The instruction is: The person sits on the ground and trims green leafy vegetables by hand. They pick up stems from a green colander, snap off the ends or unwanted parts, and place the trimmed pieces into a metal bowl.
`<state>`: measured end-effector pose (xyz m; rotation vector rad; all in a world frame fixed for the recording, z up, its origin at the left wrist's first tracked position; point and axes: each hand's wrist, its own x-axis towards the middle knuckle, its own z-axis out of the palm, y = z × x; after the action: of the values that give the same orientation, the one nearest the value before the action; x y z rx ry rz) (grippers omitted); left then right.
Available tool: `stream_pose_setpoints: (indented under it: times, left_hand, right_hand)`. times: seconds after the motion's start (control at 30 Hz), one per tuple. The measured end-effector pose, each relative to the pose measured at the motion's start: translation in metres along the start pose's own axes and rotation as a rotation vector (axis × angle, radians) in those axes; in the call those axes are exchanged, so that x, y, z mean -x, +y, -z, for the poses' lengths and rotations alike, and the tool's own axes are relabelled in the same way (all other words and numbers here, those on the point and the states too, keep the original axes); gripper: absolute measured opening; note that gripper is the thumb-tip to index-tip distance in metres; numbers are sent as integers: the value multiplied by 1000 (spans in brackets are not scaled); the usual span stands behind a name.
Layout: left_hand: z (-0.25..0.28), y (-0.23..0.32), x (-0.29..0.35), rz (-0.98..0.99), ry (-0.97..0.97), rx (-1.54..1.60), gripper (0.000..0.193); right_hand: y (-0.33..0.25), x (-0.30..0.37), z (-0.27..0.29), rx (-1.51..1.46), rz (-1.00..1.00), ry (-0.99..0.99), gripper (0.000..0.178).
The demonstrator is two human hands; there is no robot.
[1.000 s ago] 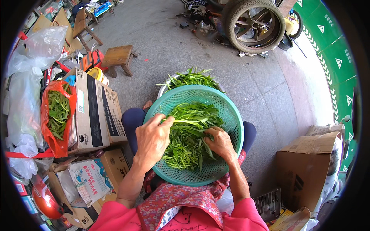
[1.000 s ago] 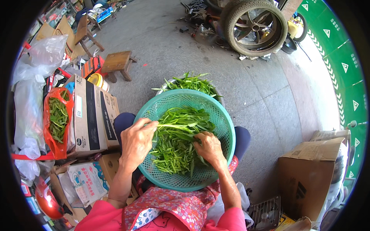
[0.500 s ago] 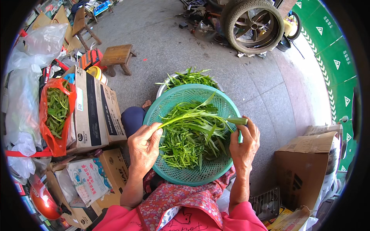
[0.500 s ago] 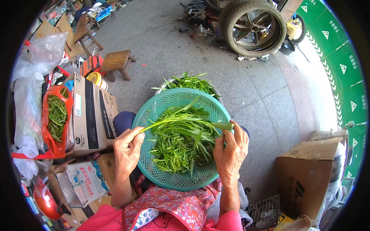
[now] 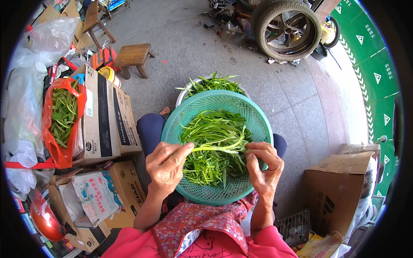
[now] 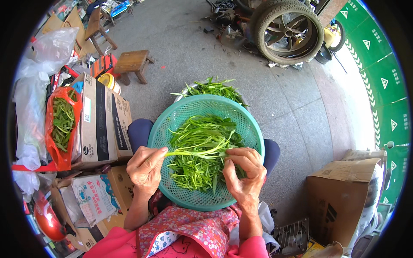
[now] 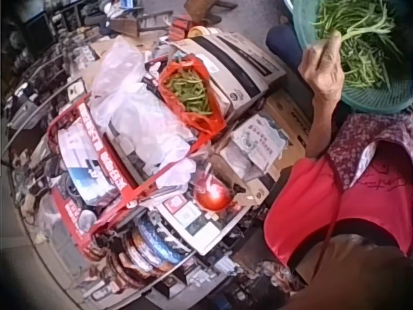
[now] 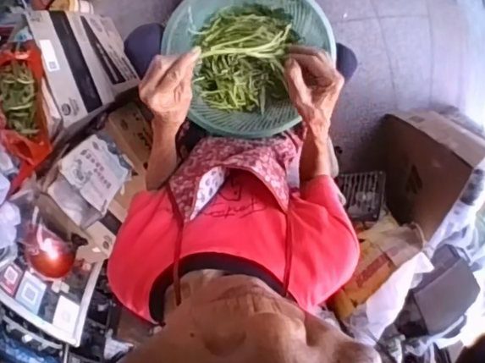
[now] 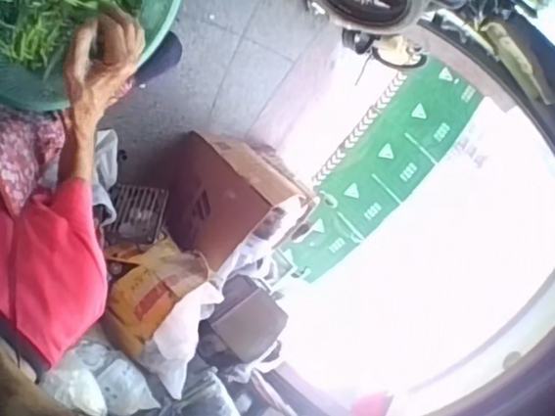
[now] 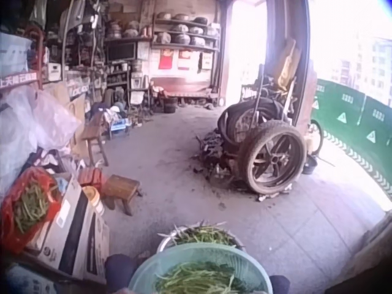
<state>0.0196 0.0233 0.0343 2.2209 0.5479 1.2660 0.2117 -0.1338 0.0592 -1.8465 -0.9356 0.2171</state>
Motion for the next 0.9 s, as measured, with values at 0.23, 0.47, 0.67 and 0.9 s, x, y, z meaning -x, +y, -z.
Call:
stream_pose_setpoints:
  times: [0.23, 0.47, 0.67, 0.9]
  left_hand:
    - [0, -3, 4, 11, 32, 80, 30]
    - [3, 1, 5, 276, -211, 124, 26]
    - [-7, -3, 14, 364, -445, 155, 25]
    - [-21, -6, 26, 542, -379, 218, 15]
  right_hand:
    - [30, 2, -19, -135, 110, 36, 15]
    - [25, 0, -27, -28, 44, 75, 23]
    - [40, -2, -24, 50, 192, -131, 33]
    - [21, 0, -33, 96, 45, -3, 52]
